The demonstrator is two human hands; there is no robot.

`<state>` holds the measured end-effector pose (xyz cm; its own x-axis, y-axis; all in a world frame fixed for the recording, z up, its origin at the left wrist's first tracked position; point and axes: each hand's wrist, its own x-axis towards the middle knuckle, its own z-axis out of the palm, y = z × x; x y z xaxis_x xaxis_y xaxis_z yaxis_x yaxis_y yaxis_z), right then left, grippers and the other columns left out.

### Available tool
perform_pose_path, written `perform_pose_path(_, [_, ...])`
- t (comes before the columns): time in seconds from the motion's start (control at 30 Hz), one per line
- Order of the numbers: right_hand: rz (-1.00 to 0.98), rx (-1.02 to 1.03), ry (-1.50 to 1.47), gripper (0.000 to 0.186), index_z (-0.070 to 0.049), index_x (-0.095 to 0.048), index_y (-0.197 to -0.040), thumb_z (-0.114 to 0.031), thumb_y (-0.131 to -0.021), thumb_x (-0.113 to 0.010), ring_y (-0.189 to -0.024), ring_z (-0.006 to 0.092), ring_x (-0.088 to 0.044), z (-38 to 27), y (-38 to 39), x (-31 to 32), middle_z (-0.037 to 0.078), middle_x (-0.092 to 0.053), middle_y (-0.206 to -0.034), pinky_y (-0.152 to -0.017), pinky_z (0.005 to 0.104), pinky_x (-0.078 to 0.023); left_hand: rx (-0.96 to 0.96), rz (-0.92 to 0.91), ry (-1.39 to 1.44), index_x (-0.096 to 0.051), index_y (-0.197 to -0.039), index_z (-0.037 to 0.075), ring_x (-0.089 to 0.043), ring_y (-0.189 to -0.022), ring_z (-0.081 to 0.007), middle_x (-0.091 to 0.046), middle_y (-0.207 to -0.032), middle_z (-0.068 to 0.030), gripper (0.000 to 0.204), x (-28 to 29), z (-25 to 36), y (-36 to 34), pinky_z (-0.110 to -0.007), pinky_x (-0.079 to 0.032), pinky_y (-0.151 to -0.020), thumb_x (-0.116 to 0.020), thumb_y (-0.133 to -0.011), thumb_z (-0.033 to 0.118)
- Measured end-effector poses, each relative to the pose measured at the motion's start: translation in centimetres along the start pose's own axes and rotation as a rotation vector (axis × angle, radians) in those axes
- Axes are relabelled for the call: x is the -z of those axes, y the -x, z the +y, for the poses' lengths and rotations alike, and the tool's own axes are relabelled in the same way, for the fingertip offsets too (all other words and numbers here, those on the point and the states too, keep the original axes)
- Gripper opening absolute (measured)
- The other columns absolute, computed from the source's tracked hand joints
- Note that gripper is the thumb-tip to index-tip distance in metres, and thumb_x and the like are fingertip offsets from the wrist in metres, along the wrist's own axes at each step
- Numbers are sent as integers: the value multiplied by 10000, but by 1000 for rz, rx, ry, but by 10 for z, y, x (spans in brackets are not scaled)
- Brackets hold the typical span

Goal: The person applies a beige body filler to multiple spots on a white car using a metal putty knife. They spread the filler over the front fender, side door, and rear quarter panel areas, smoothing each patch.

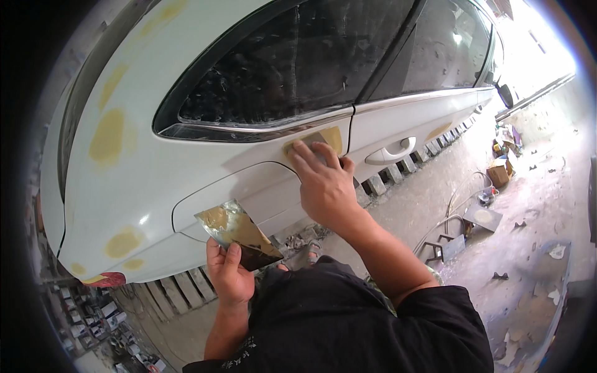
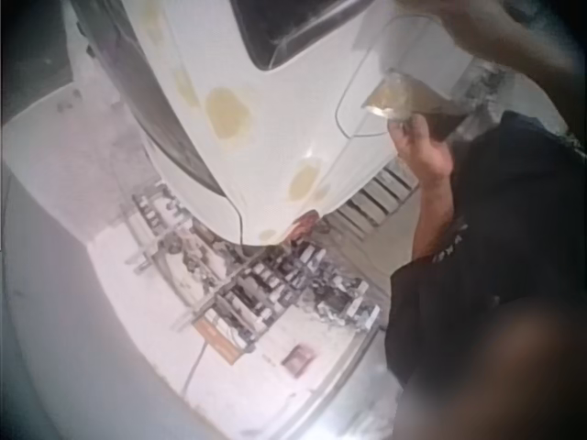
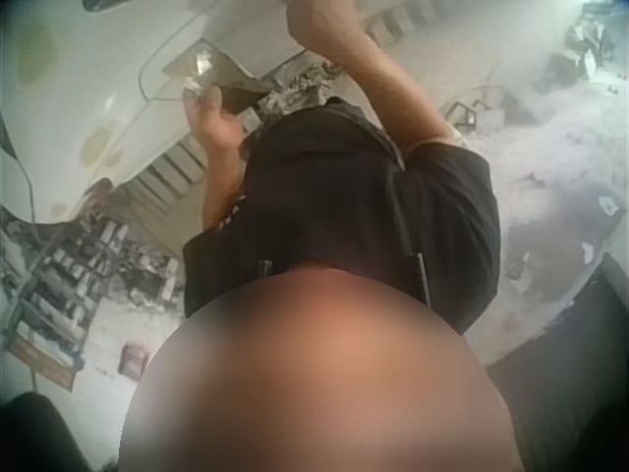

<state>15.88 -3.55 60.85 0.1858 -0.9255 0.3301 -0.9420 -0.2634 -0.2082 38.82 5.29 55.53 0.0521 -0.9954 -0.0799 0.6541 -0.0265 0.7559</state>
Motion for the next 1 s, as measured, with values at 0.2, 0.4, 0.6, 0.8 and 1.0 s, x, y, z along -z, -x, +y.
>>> perform_pose_path(0.2, [-83, 106, 46, 579, -113, -624, -1376, -26, -804, -619, -1387, 273, -450, 13, 21, 3, -5, -520, -1534, -1015, 594, -358, 11, 27, -5, -506, -1382, -13, -602, -1218, -197, -638, -1317, -107, 362, 3, -1, 1, -368, -454, -1089, -553, -1024, 9])
perform_pose_path(0.4, [-258, 100, 138, 600, -118, -618, -1393, -69, -796, -644, -1393, 250, -446, 21, 42, 16, -5, -522, -1530, -1005, 553, -377, 50, 11, 48, -484, -1402, 27, -628, -1216, -230, -635, -1332, -114, 373, -6, 0, 0, -427, -500, -1075, -549, -1035, 40])
perform_pose_path(0.6, [-78, 303, -868, 596, -120, -632, -1410, -36, -820, -657, -1369, 306, -529, -1, 72, 34, 26, -576, -1530, -1066, 505, -402, 137, -14, 248, -472, -1406, 44, -641, -1208, -234, -638, -1325, -108, 368, -25, -5, 1, -441, -541, -1049, -528, -1044, 7])
perform_pose_path(0.8, [-102, 324, -478, 531, -103, -678, -1330, -27, -804, -660, -1341, 371, -548, 7, 74, 22, 60, -617, -1477, -1029, 516, -412, 12, -83, 215, -484, -1399, 49, -630, -1245, -244, -636, -1347, -111, 371, -29, 6, 2, -447, -512, -1095, -565, -1037, 44])
perform_pose_path(1.0, [51, -4, -12, 604, -143, -590, -1428, -43, -835, -646, -1409, 302, -440, 20, 26, 7, -4, -523, -1553, -1026, 537, -370, 78, -54, 144, -478, -1401, 41, -636, -1226, -236, -642, -1327, -104, 393, -28, 11, 2, -444, -521, -1075, -592, -1025, 54])
